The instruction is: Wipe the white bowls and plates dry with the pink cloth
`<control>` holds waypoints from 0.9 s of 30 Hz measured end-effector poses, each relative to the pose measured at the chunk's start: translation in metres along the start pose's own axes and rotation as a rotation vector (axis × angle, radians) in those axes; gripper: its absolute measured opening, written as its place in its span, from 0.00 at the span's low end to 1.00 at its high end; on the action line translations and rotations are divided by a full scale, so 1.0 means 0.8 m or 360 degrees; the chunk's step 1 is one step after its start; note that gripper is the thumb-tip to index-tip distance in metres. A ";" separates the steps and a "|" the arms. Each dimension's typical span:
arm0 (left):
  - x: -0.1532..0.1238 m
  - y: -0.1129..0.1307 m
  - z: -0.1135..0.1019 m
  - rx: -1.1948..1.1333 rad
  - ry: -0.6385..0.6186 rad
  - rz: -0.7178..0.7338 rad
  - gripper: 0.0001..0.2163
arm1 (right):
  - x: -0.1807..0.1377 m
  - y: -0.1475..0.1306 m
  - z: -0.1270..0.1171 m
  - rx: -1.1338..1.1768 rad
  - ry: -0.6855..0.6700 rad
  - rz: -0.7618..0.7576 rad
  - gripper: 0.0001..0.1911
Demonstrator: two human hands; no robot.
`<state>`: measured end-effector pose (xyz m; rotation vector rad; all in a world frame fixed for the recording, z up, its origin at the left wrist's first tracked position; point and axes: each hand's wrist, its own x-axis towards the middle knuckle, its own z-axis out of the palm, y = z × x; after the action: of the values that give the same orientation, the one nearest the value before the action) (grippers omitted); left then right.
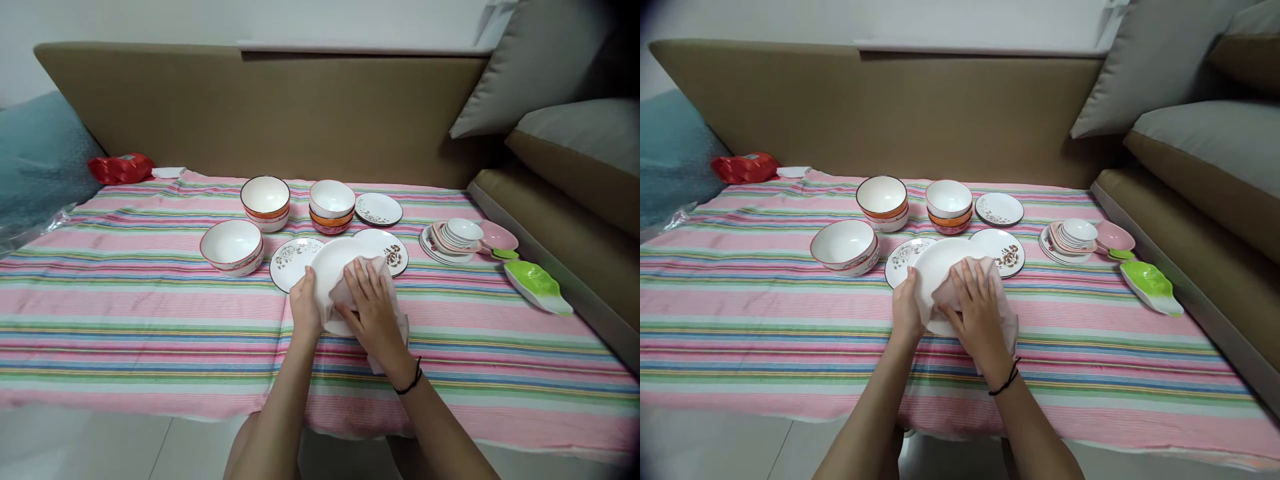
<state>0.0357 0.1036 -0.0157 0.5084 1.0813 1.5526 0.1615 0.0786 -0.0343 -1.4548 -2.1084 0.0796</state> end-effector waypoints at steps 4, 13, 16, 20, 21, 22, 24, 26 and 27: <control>0.007 0.005 -0.007 -0.0078 0.0169 0.0066 0.20 | -0.002 -0.009 0.008 0.0047 -0.0067 -0.0109 0.28; 0.006 0.007 -0.011 0.0275 -0.0215 -0.0047 0.23 | 0.003 -0.029 0.010 0.0089 -0.0157 -0.0192 0.27; 0.001 0.002 -0.004 0.0385 -0.0299 -0.0036 0.23 | 0.001 -0.018 0.010 0.0058 -0.0037 -0.0042 0.28; 0.001 -0.002 -0.003 0.0277 -0.0210 -0.0046 0.23 | -0.001 -0.010 0.014 0.0027 0.0094 0.0091 0.31; 0.002 -0.002 -0.004 0.0240 -0.0174 -0.0057 0.23 | -0.001 -0.010 0.015 0.0021 0.0123 0.0113 0.31; 0.004 -0.001 -0.006 0.0215 -0.0149 -0.0065 0.23 | -0.001 -0.011 0.017 0.0013 0.0154 0.0134 0.32; 0.007 0.001 -0.011 0.0212 -0.0160 -0.0085 0.24 | -0.001 -0.014 0.019 -0.0007 0.0199 0.0157 0.32; 0.008 0.003 -0.015 0.0254 -0.0239 -0.0106 0.23 | -0.001 -0.016 0.019 -0.0026 0.0165 0.0105 0.30; 0.008 0.004 -0.016 0.0279 -0.0296 -0.0114 0.23 | -0.002 -0.017 0.018 -0.0035 0.0124 0.0060 0.29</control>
<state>0.0221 0.1051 -0.0203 0.7114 1.0845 1.3270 0.1434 0.0757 -0.0418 -1.4871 -2.0257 0.0141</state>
